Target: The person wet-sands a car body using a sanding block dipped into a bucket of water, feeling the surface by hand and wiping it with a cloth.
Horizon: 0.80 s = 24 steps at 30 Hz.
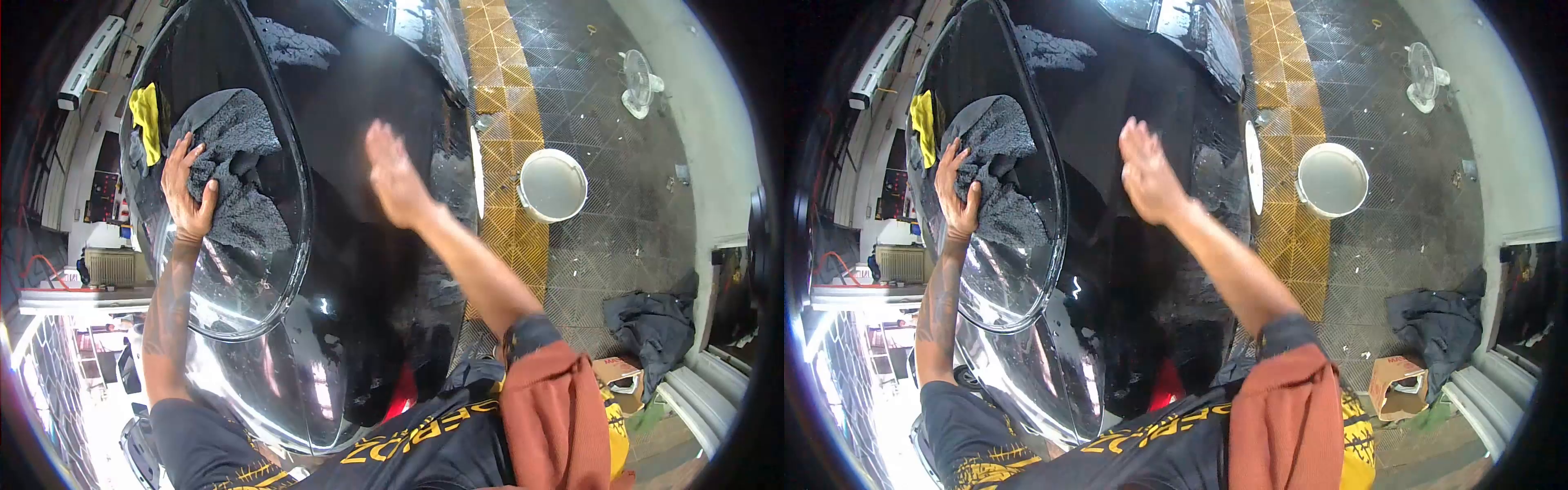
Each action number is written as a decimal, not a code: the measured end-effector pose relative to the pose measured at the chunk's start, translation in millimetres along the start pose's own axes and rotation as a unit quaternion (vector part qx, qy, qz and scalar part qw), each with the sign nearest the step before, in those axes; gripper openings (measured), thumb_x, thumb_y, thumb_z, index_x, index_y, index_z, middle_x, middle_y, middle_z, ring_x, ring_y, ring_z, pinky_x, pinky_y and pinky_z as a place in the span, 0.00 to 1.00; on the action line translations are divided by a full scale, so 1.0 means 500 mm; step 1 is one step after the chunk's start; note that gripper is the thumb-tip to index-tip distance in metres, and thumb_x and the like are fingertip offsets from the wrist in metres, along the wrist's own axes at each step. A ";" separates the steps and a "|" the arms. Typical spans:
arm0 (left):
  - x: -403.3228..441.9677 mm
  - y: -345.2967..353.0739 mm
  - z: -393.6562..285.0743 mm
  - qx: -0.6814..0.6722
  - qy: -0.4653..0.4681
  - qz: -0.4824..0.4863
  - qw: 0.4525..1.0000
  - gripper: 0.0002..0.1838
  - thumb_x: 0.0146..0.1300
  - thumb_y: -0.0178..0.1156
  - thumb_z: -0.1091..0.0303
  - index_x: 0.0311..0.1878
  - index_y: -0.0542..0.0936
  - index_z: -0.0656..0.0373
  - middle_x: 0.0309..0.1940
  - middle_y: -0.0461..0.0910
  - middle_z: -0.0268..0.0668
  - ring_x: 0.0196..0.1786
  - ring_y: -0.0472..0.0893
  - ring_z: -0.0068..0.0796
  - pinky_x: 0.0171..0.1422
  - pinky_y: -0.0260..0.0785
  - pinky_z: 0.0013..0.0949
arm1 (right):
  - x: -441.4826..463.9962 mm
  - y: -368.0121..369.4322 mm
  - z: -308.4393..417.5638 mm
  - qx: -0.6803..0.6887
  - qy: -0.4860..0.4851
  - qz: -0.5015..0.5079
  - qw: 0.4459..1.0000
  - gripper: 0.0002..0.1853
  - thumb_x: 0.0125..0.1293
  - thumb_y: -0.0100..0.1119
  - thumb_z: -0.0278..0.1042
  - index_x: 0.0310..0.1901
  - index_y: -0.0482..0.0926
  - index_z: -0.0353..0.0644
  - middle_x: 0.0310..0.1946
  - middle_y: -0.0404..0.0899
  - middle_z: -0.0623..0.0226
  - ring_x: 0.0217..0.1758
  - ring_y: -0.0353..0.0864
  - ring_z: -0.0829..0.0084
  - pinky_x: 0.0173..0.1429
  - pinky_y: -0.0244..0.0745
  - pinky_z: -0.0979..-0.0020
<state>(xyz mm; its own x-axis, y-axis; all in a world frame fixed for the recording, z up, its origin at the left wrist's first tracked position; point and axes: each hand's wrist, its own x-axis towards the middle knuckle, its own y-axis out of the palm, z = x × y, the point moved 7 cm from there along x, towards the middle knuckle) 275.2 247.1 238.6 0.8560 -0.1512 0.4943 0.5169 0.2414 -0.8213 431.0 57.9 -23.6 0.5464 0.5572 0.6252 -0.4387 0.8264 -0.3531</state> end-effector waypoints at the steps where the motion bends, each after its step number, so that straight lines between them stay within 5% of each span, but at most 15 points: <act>1: 0.001 0.000 0.001 -0.001 -0.001 0.003 1.000 0.30 0.66 0.57 0.48 0.66 0.76 0.57 0.72 0.70 0.48 0.75 0.67 0.53 0.79 0.51 0.52 | 0.059 0.017 -0.077 -0.046 0.007 -0.033 0.998 0.32 0.76 0.38 0.34 0.75 0.51 0.21 0.78 0.46 0.30 0.82 0.45 0.36 0.83 0.40 0.45; 5: 0.002 -0.005 -0.005 0.000 -0.010 0.009 1.000 0.31 0.66 0.57 0.48 0.66 0.76 0.57 0.72 0.70 0.48 0.75 0.66 0.52 0.80 0.50 0.52 | 0.183 -0.007 -0.187 -0.057 0.135 -0.045 0.988 0.31 0.75 0.38 0.33 0.73 0.53 0.18 0.76 0.49 0.28 0.82 0.47 0.36 0.82 0.48 0.44; 7: 0.004 -0.003 -0.003 -0.003 -0.012 0.006 1.000 0.30 0.66 0.57 0.48 0.66 0.76 0.56 0.72 0.70 0.48 0.76 0.66 0.52 0.80 0.50 0.52 | 0.100 0.022 -0.064 -0.419 0.047 0.111 0.900 0.31 0.76 0.37 0.34 0.74 0.53 0.21 0.77 0.47 0.29 0.83 0.45 0.38 0.82 0.46 0.44; 8: 0.002 -0.002 -0.001 -0.002 -0.009 0.005 1.000 0.31 0.66 0.57 0.48 0.66 0.76 0.56 0.72 0.70 0.48 0.76 0.66 0.51 0.80 0.50 0.52 | 0.035 0.033 -0.019 -0.153 -0.007 -0.025 0.988 0.33 0.75 0.37 0.34 0.75 0.52 0.21 0.78 0.46 0.29 0.83 0.44 0.37 0.83 0.44 0.44; 9: -0.001 -0.001 0.001 0.002 -0.007 0.006 1.000 0.31 0.66 0.57 0.48 0.67 0.76 0.56 0.72 0.70 0.48 0.76 0.66 0.51 0.80 0.50 0.52 | -0.008 -0.003 0.039 0.038 0.011 0.023 0.999 0.34 0.73 0.39 0.33 0.74 0.50 0.17 0.77 0.46 0.27 0.82 0.44 0.33 0.83 0.43 0.44; 12: 0.000 0.000 0.007 0.005 -0.006 0.004 1.000 0.31 0.66 0.57 0.47 0.67 0.76 0.56 0.73 0.70 0.47 0.76 0.65 0.51 0.80 0.49 0.52 | 0.060 0.022 -0.082 0.007 0.001 -0.024 1.000 0.34 0.73 0.39 0.32 0.74 0.49 0.16 0.77 0.46 0.27 0.81 0.48 0.35 0.83 0.44 0.44; 13: -0.003 0.001 0.006 0.006 -0.008 0.006 1.000 0.31 0.66 0.56 0.47 0.67 0.76 0.55 0.73 0.70 0.47 0.76 0.65 0.51 0.80 0.49 0.52 | 0.110 0.002 -0.133 -0.205 -0.011 -0.032 0.978 0.33 0.74 0.39 0.32 0.74 0.49 0.16 0.77 0.46 0.27 0.81 0.49 0.36 0.82 0.45 0.45; 15: -0.003 -0.001 -0.001 0.006 -0.011 0.009 1.000 0.31 0.67 0.56 0.47 0.67 0.76 0.55 0.73 0.69 0.47 0.76 0.65 0.51 0.80 0.49 0.52 | 0.205 -0.014 -0.256 -0.104 0.125 -0.051 0.985 0.33 0.76 0.42 0.37 0.72 0.54 0.16 0.75 0.51 0.26 0.78 0.56 0.34 0.80 0.55 0.46; 17: -0.005 -0.009 -0.004 0.004 -0.014 0.007 1.000 0.30 0.67 0.56 0.47 0.67 0.76 0.55 0.73 0.69 0.47 0.76 0.65 0.52 0.80 0.48 0.52 | 0.192 0.011 -0.221 -0.175 0.128 -0.061 0.974 0.33 0.75 0.41 0.37 0.72 0.54 0.16 0.74 0.53 0.26 0.77 0.58 0.33 0.78 0.57 0.46; 18: -0.005 -0.008 -0.002 0.008 -0.015 0.010 1.000 0.30 0.67 0.56 0.47 0.67 0.76 0.55 0.73 0.69 0.47 0.76 0.65 0.51 0.80 0.48 0.53 | 0.155 0.025 -0.143 -0.446 0.060 0.052 0.892 0.34 0.74 0.41 0.36 0.73 0.54 0.18 0.74 0.54 0.26 0.78 0.57 0.32 0.79 0.57 0.47; 19: -0.001 -0.003 0.000 0.012 -0.015 0.011 1.000 0.30 0.67 0.56 0.47 0.67 0.76 0.54 0.73 0.69 0.46 0.76 0.65 0.51 0.80 0.48 0.53 | 0.102 0.018 -0.060 -0.435 0.045 0.116 0.892 0.35 0.73 0.41 0.35 0.74 0.51 0.18 0.76 0.49 0.28 0.80 0.51 0.33 0.80 0.53 0.48; 20: 0.001 -0.003 -0.001 0.009 -0.015 0.011 1.000 0.30 0.67 0.56 0.47 0.67 0.76 0.55 0.73 0.69 0.46 0.76 0.65 0.51 0.80 0.48 0.53 | 0.030 0.003 -0.009 -0.049 -0.003 -0.014 0.999 0.36 0.72 0.39 0.35 0.75 0.49 0.17 0.79 0.43 0.30 0.82 0.46 0.35 0.82 0.48 0.48; 21: -0.002 -0.002 -0.001 0.009 -0.016 0.009 1.000 0.30 0.67 0.56 0.47 0.67 0.76 0.55 0.73 0.69 0.46 0.76 0.65 0.51 0.80 0.48 0.53 | 0.010 -0.011 0.019 0.024 0.038 0.074 0.996 0.35 0.73 0.38 0.34 0.75 0.48 0.17 0.80 0.39 0.33 0.83 0.42 0.37 0.83 0.44 0.49; 24: -0.006 0.000 0.005 0.016 -0.013 0.004 1.000 0.31 0.66 0.57 0.47 0.67 0.75 0.55 0.73 0.69 0.46 0.76 0.65 0.50 0.80 0.48 0.53 | 0.103 0.016 -0.149 -0.148 0.012 0.003 0.989 0.33 0.75 0.37 0.32 0.74 0.51 0.17 0.79 0.45 0.31 0.83 0.46 0.39 0.83 0.48 0.50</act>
<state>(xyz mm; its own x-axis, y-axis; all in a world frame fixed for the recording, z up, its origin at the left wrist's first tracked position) 272.6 249.9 238.1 0.8595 -0.1239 0.4959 0.5100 0.2737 -0.8155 509.0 99.4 -46.0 0.5631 0.5608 0.6070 -0.2152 0.8087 -0.5475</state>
